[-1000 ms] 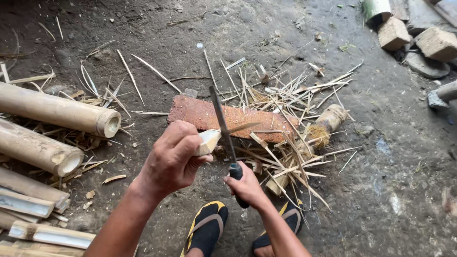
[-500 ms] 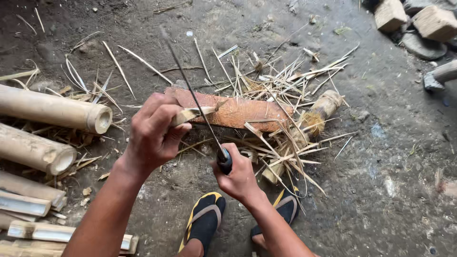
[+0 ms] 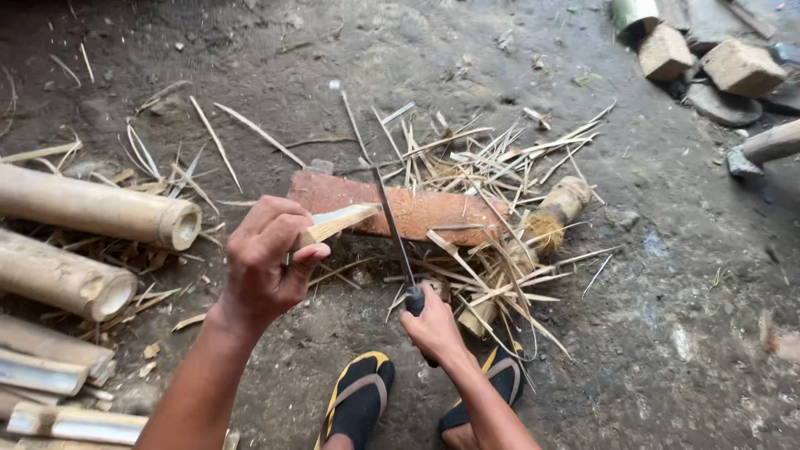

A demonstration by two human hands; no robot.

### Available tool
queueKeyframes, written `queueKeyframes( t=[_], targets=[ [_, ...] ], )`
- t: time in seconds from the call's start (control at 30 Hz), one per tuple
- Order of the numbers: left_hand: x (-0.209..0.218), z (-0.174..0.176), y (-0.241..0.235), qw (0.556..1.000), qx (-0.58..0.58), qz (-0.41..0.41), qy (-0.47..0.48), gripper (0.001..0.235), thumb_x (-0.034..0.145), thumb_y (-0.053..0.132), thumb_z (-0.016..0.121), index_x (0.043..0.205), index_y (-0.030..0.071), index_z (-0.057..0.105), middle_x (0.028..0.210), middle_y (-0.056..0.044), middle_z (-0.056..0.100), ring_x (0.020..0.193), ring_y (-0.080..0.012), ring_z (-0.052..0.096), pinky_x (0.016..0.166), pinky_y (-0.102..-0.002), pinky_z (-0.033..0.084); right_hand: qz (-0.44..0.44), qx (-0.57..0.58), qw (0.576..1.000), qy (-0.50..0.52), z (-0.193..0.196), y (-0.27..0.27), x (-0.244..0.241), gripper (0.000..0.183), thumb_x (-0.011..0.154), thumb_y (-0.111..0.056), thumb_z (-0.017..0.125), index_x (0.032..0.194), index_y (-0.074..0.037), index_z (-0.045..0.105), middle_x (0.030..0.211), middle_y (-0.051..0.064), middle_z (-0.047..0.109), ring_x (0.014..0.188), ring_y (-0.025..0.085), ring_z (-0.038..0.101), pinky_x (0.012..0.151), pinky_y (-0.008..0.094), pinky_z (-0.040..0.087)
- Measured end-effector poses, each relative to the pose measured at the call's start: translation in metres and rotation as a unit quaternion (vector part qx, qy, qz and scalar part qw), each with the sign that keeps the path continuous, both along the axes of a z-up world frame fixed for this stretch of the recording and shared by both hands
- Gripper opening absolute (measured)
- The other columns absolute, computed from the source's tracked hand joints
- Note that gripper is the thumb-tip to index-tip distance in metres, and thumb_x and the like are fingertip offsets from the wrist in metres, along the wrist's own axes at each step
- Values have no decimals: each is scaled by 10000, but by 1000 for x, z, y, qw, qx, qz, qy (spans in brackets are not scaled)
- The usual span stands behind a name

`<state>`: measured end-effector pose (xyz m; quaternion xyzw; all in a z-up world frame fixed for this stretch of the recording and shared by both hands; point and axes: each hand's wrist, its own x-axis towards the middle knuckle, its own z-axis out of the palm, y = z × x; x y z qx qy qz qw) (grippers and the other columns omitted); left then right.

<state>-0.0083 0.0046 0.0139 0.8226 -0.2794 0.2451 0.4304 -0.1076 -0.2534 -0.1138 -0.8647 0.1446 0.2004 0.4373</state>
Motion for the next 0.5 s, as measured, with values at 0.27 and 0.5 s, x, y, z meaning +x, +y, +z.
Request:
queueKeyframes(
  t=[0.27,0.5],
  targets=[
    [-1,13,-7,999,34,3,-11,467,1049,451,596,865,22,604,898,-120,614,826,-262,630,706,-385,520,36,70,991,-111,116,39,13,234,838,-138,680,1029,-59,569,726,204,675,721,399,731,648,418,549],
    [12,2,-4,998,48,33,-6,521,1080,464,561,858,-5,609,861,-129,584,788,-248,605,661,-381,504,43,103,974,-197,82,37,13,276,786,-100,656,1047,-63,573,719,215,671,698,387,747,632,424,570]
  ],
)
